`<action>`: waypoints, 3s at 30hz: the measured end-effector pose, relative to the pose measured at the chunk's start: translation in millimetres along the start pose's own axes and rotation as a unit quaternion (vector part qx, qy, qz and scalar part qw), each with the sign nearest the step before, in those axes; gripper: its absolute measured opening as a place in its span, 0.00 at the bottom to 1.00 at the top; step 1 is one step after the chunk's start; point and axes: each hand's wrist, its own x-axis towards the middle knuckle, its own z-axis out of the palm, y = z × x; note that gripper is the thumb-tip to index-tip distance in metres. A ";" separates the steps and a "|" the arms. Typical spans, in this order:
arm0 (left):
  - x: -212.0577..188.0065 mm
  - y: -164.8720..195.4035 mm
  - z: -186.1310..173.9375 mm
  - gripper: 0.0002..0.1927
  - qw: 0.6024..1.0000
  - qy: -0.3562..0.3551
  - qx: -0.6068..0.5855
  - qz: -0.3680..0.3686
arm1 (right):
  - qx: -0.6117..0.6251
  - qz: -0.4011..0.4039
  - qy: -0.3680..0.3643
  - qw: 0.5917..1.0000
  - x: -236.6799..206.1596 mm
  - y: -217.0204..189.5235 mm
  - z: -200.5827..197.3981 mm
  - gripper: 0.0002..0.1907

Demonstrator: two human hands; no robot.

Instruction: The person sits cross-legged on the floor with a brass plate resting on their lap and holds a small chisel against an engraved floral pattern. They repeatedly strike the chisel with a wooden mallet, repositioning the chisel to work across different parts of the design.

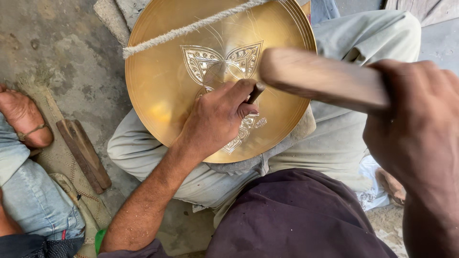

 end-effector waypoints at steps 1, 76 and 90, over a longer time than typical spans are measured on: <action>1.7 -0.4 -0.3 0.17 1.000 -0.009 -0.002 -0.001 | 0.174 0.043 0.045 0.983 -0.7 -4.3 2.8 0.18; 31.3 14.0 5.5 0.18 0.995 -0.098 -0.001 0.018 | 0.133 0.202 -0.043 0.969 -46.3 23.2 38.4 0.23; 36.2 15.9 15.4 0.16 0.990 -0.123 0.051 0.038 | 0.126 0.108 0.077 0.983 -65.3 38.3 64.8 0.18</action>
